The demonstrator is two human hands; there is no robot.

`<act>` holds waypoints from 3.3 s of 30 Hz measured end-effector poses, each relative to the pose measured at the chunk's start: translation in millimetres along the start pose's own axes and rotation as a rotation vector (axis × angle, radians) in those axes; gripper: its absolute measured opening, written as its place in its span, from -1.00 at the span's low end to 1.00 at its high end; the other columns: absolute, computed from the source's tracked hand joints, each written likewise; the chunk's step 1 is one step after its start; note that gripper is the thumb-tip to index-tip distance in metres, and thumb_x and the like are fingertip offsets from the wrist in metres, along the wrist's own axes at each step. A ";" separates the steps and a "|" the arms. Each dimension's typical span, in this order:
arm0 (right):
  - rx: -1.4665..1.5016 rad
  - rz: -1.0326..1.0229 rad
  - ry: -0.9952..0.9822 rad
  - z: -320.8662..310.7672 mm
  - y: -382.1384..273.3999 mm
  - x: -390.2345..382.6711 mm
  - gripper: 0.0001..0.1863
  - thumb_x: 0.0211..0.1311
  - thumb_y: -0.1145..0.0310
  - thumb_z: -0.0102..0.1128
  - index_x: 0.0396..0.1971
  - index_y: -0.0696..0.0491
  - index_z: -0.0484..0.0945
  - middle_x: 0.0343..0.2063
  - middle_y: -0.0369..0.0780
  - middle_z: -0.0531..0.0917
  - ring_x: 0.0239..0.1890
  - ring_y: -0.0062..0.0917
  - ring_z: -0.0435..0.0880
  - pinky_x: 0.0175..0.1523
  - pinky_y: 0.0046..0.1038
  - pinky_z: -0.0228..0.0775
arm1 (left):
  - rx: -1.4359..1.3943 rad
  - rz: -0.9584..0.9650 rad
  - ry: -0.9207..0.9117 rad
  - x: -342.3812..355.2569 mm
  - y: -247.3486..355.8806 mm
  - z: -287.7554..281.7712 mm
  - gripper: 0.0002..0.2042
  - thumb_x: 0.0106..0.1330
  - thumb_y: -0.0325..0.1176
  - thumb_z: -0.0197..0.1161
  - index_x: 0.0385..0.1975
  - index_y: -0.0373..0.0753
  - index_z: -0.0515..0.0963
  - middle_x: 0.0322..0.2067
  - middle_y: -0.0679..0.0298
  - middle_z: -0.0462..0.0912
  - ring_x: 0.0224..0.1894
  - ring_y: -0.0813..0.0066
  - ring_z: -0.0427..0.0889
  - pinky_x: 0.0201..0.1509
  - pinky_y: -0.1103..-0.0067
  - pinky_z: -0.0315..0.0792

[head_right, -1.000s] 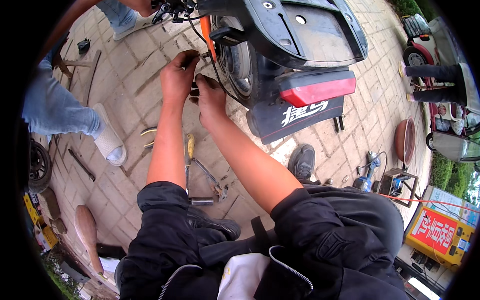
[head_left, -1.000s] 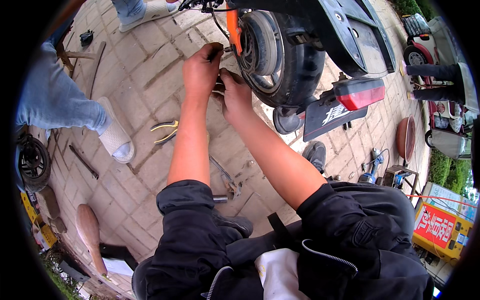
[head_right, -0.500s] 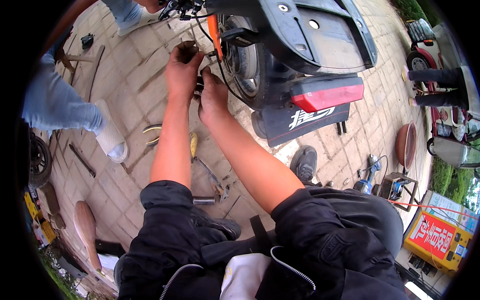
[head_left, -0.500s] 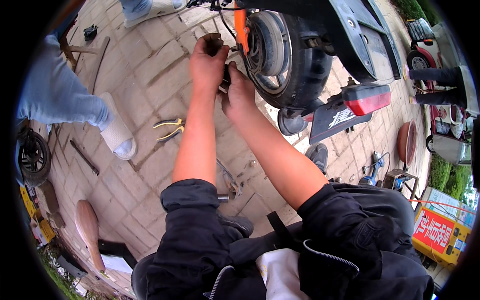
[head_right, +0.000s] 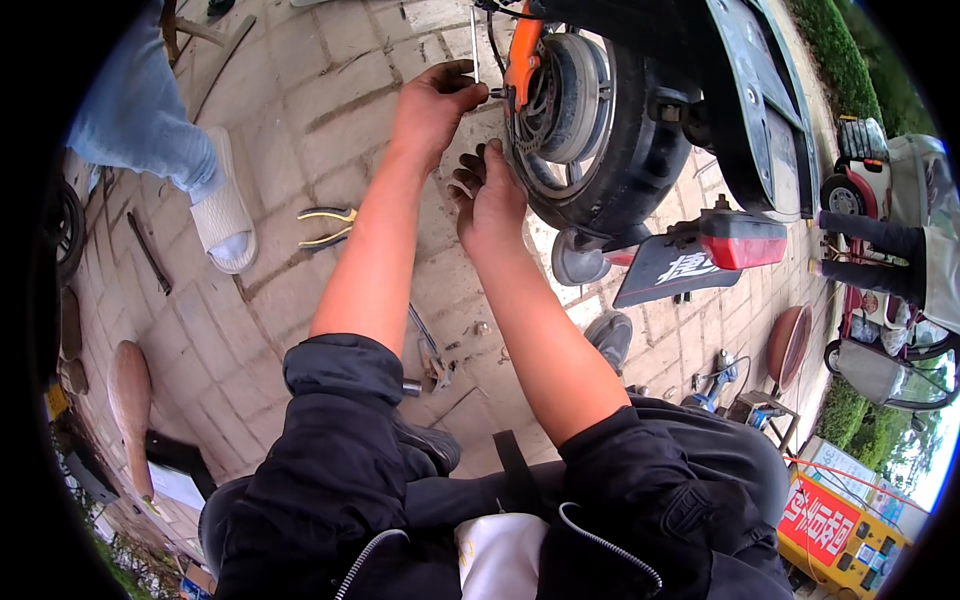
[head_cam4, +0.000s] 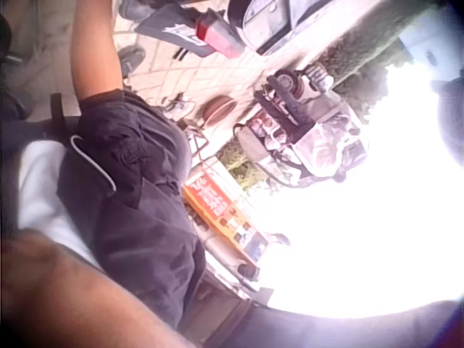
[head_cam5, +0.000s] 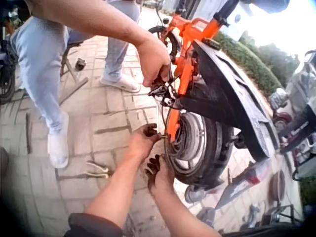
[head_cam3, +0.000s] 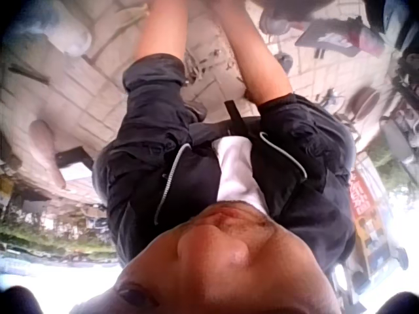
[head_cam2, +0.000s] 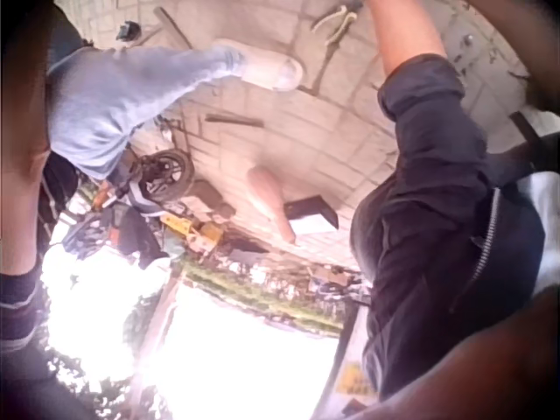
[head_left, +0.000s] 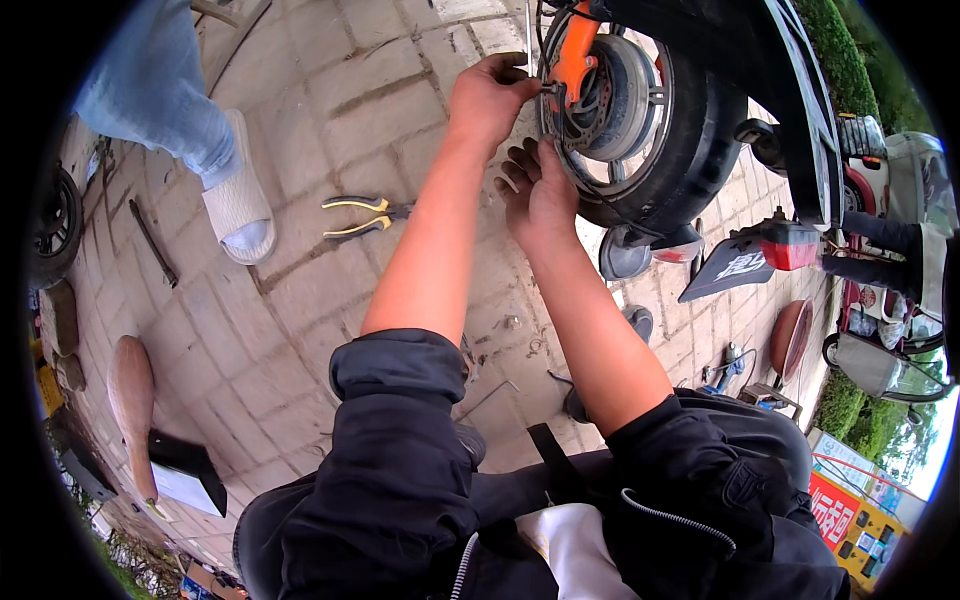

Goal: The person uses a ratchet wrench to tighten bolts on the rear wheel hub of an orange electric scooter. They also handle the rear fender, lifting it to access the wheel area, and use a screwdriver to adjust components near the brake assembly.

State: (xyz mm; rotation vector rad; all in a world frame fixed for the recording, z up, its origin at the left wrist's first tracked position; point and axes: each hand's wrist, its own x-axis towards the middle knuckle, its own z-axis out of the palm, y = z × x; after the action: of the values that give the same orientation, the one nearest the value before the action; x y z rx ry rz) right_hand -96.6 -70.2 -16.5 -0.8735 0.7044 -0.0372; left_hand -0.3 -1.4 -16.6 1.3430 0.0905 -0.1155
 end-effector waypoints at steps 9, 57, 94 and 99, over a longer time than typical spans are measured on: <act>-0.057 -0.198 0.010 -15.9 -13.1 9.0 -0.73 0.20 0.21 0.06 -0.17 0.03 0.39 -0.35 -0.23 0.56 -0.32 -0.45 0.51 -0.16 -0.35 0.29 | 0.016 -0.055 -0.080 0.5 8.0 -0.1 -0.78 0.06 -0.49 0.27 -0.30 -0.42 0.51 -0.42 0.20 0.62 -0.41 0.53 0.58 -0.29 0.64 0.46; -0.298 -0.322 0.066 -11.1 -17.6 6.8 -0.85 0.18 0.42 -0.04 -0.28 0.15 0.38 -0.49 -0.16 0.56 -0.48 -0.42 0.59 -0.31 -0.35 0.50 | -0.284 -0.221 -0.021 -6.2 9.5 -5.9 -0.85 0.06 -0.51 0.26 -0.41 -0.45 0.51 -0.51 0.21 0.59 -0.50 0.51 0.58 -0.37 0.63 0.47; -0.142 -0.284 0.064 -5.0 -17.7 3.2 -0.83 0.23 0.41 -0.05 -0.30 0.22 0.40 -0.50 -0.16 0.58 -0.50 -0.50 0.58 -0.37 -0.52 0.44 | 0.018 -0.069 -0.172 -1.2 17.0 -3.3 -0.80 0.13 -0.50 0.23 -0.25 -0.40 0.54 -0.44 0.23 0.62 -0.43 0.59 0.56 -0.30 0.66 0.44; -0.138 -0.311 0.062 -4.5 -16.0 4.7 -0.81 0.24 0.41 -0.05 -0.26 0.24 0.40 -0.52 -0.16 0.58 -0.53 -0.53 0.57 -0.40 -0.55 0.41 | 0.004 -0.059 -0.268 -3.8 13.2 -13.2 -0.76 0.20 -0.48 0.15 -0.16 -0.45 0.50 -0.32 0.14 0.62 -0.33 0.47 0.62 -0.21 0.63 0.48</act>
State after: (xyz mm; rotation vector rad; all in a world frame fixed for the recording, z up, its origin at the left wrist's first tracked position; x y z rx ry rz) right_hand -91.6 -85.2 -9.6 -1.1126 0.6288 -0.2978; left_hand -2.2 14.5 -6.2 1.3179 -0.0971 -0.3439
